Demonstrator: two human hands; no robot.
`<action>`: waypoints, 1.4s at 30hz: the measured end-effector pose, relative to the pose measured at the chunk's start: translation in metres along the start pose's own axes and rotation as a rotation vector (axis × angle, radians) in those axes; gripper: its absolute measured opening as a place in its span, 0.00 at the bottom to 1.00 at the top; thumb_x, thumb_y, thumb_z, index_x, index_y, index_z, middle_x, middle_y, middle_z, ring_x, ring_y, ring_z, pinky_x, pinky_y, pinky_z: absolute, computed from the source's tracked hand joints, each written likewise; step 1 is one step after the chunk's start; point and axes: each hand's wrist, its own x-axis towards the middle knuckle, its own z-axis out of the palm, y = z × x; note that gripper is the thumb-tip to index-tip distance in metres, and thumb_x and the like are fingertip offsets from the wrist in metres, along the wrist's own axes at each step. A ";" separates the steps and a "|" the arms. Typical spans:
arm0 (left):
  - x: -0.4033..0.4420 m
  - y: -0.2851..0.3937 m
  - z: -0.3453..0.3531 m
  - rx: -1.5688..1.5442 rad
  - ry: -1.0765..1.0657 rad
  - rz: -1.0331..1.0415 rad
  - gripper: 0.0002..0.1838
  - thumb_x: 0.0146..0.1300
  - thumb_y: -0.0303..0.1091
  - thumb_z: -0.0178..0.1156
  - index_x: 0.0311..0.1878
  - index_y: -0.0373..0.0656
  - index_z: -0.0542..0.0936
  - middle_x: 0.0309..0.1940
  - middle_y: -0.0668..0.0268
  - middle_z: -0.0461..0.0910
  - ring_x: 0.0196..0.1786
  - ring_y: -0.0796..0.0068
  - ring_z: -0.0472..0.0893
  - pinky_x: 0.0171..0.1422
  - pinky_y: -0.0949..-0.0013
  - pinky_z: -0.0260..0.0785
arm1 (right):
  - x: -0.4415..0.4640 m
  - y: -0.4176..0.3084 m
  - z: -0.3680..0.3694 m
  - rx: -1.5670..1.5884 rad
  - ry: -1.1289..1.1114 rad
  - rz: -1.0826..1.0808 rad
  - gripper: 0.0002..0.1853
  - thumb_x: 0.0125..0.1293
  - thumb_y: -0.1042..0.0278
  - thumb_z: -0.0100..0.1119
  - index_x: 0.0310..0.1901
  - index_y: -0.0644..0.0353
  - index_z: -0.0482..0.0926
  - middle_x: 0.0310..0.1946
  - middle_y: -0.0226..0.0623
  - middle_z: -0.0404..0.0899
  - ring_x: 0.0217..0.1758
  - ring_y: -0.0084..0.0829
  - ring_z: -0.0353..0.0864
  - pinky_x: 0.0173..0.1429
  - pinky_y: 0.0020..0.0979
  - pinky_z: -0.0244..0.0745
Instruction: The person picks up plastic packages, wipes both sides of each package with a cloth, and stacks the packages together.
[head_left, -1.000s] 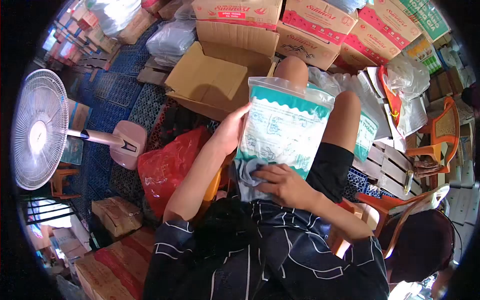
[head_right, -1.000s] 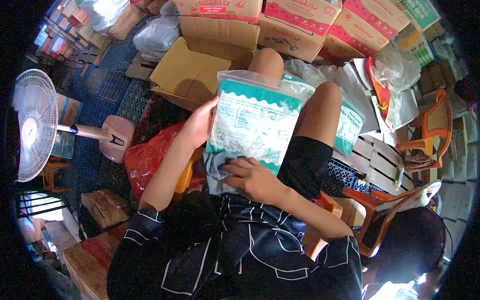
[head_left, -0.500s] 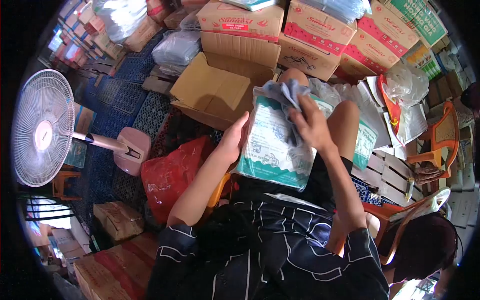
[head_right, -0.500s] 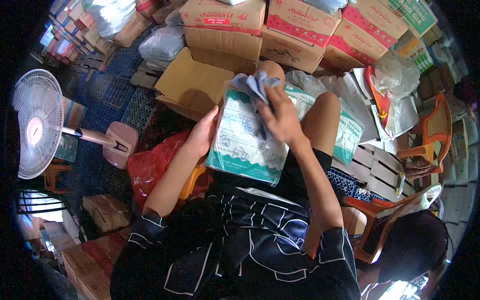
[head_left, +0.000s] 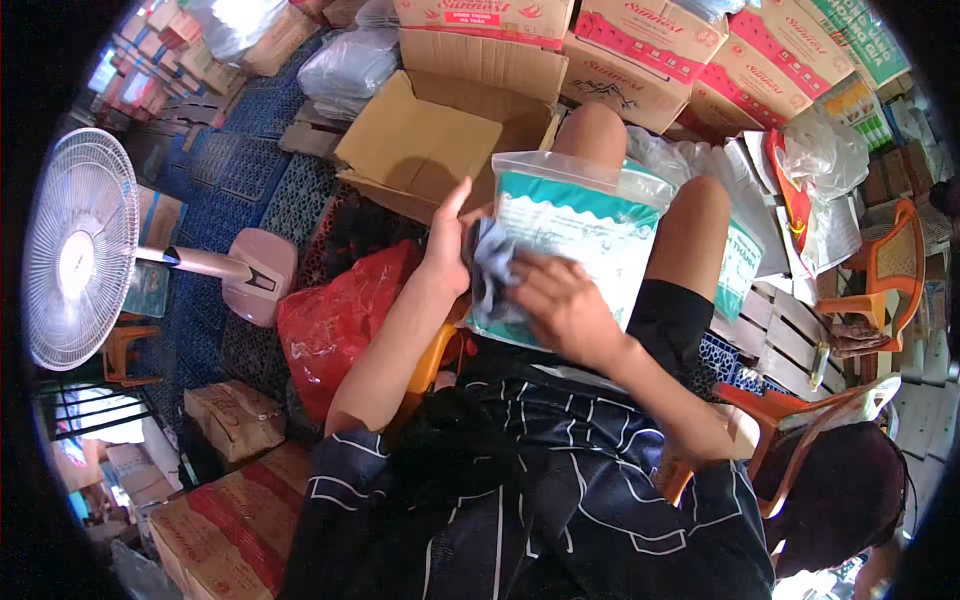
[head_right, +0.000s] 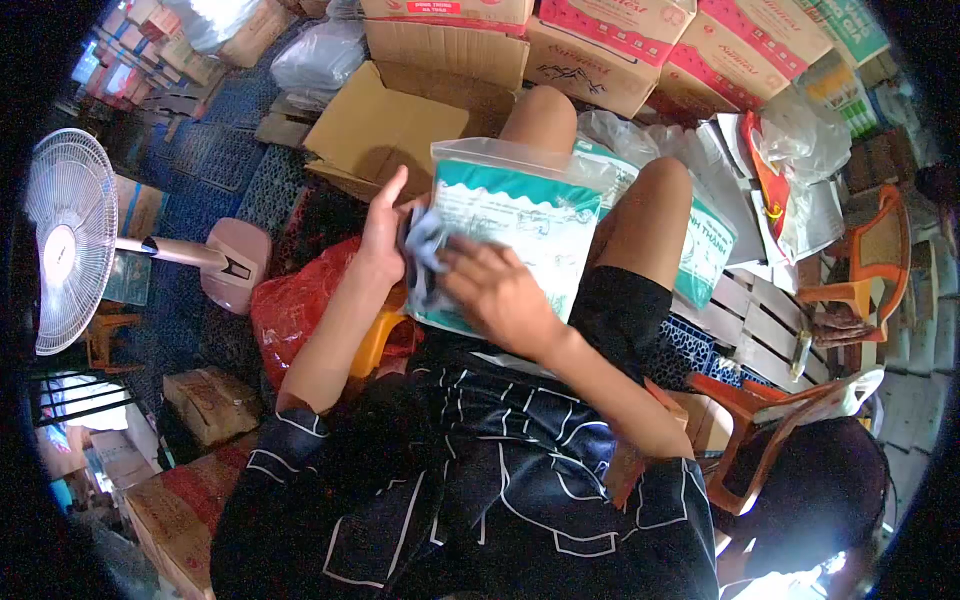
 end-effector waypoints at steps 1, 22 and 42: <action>0.002 0.000 0.000 0.066 0.037 0.035 0.33 0.68 0.63 0.49 0.57 0.39 0.77 0.50 0.59 0.83 0.52 0.65 0.81 0.61 0.61 0.70 | -0.004 -0.011 -0.001 0.028 -0.088 -0.008 0.23 0.54 0.66 0.61 0.54 0.56 0.76 0.62 0.36 0.74 0.71 0.37 0.67 0.68 0.42 0.63; 0.014 -0.018 -0.003 0.506 0.132 0.384 0.21 0.70 0.48 0.59 0.49 0.36 0.79 0.41 0.66 0.83 0.41 0.78 0.81 0.48 0.72 0.73 | -0.013 0.045 -0.085 0.477 0.328 0.690 0.11 0.71 0.69 0.54 0.49 0.66 0.71 0.34 0.51 0.78 0.35 0.42 0.79 0.43 0.37 0.72; 0.015 -0.021 -0.007 0.462 0.140 0.335 0.22 0.71 0.47 0.57 0.50 0.34 0.80 0.45 0.61 0.84 0.45 0.74 0.83 0.52 0.69 0.75 | -0.067 -0.018 -0.020 0.313 -0.239 -0.067 0.23 0.55 0.71 0.61 0.55 0.55 0.77 0.64 0.36 0.72 0.73 0.42 0.64 0.72 0.45 0.58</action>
